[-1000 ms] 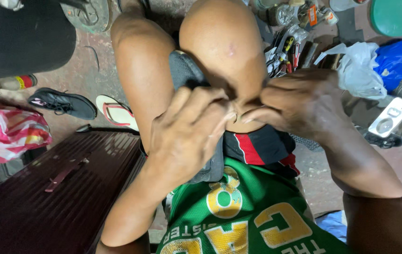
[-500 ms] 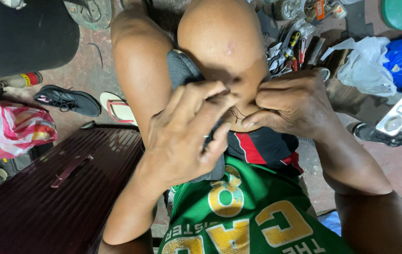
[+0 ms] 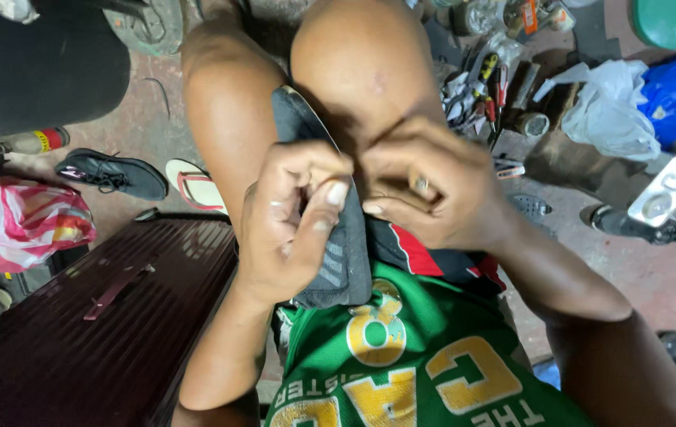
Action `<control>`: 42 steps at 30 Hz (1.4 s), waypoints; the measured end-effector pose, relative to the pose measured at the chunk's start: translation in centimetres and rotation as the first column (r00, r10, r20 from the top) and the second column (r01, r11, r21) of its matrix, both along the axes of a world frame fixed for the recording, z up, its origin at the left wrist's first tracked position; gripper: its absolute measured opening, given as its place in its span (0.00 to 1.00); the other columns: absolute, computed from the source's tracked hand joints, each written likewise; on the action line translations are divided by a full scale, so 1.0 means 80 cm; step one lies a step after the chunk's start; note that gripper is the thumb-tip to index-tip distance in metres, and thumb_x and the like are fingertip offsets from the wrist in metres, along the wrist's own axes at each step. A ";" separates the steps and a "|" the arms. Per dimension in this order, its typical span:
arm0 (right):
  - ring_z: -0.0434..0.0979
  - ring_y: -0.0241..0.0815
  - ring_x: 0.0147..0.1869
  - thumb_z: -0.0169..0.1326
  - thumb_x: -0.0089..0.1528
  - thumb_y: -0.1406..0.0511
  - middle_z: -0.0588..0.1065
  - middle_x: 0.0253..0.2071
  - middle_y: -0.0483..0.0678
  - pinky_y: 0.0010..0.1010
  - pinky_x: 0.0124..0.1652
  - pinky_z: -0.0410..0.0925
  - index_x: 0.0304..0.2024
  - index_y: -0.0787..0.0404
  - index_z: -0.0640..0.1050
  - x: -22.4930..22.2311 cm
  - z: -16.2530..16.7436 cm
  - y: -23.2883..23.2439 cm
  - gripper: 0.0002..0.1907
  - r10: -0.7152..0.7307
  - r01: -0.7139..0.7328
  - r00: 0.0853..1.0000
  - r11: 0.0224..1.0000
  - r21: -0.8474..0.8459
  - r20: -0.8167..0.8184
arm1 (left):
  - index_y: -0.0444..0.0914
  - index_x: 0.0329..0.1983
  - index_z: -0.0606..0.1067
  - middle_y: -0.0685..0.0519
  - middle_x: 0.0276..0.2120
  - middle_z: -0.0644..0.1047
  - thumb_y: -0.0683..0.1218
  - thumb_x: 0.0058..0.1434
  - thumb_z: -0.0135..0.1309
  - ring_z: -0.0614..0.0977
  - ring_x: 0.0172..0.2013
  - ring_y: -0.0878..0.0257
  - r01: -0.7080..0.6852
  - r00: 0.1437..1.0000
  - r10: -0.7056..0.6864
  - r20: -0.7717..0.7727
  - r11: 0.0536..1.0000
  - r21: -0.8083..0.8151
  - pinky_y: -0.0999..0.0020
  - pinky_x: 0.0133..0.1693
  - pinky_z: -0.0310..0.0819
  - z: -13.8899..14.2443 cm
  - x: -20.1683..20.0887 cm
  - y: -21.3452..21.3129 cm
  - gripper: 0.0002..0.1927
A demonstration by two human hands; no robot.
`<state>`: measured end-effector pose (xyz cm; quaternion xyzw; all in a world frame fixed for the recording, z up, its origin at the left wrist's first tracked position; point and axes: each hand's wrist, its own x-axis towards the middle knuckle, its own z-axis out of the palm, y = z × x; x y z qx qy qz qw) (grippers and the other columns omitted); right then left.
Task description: The person sits on the floor and sews a black sneaker using a needle and thread. They repeatedly pass the needle through the shoe's upper and sole, pull the thread, and adjust the shoe's position to continue stitching.
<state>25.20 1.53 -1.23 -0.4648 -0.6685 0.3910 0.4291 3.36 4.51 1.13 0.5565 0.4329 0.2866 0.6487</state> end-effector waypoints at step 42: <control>0.72 0.34 0.30 0.62 0.67 0.67 0.75 0.37 0.44 0.24 0.25 0.66 0.41 0.57 0.78 0.020 -0.011 0.004 0.04 -0.173 0.144 0.770 0.985 0.097 0.614 | 0.41 0.78 0.54 0.44 0.71 0.64 0.38 0.62 0.67 0.83 0.45 0.62 0.315 0.919 -0.205 -0.337 0.895 0.316 0.72 0.45 0.83 0.060 0.008 0.022 0.46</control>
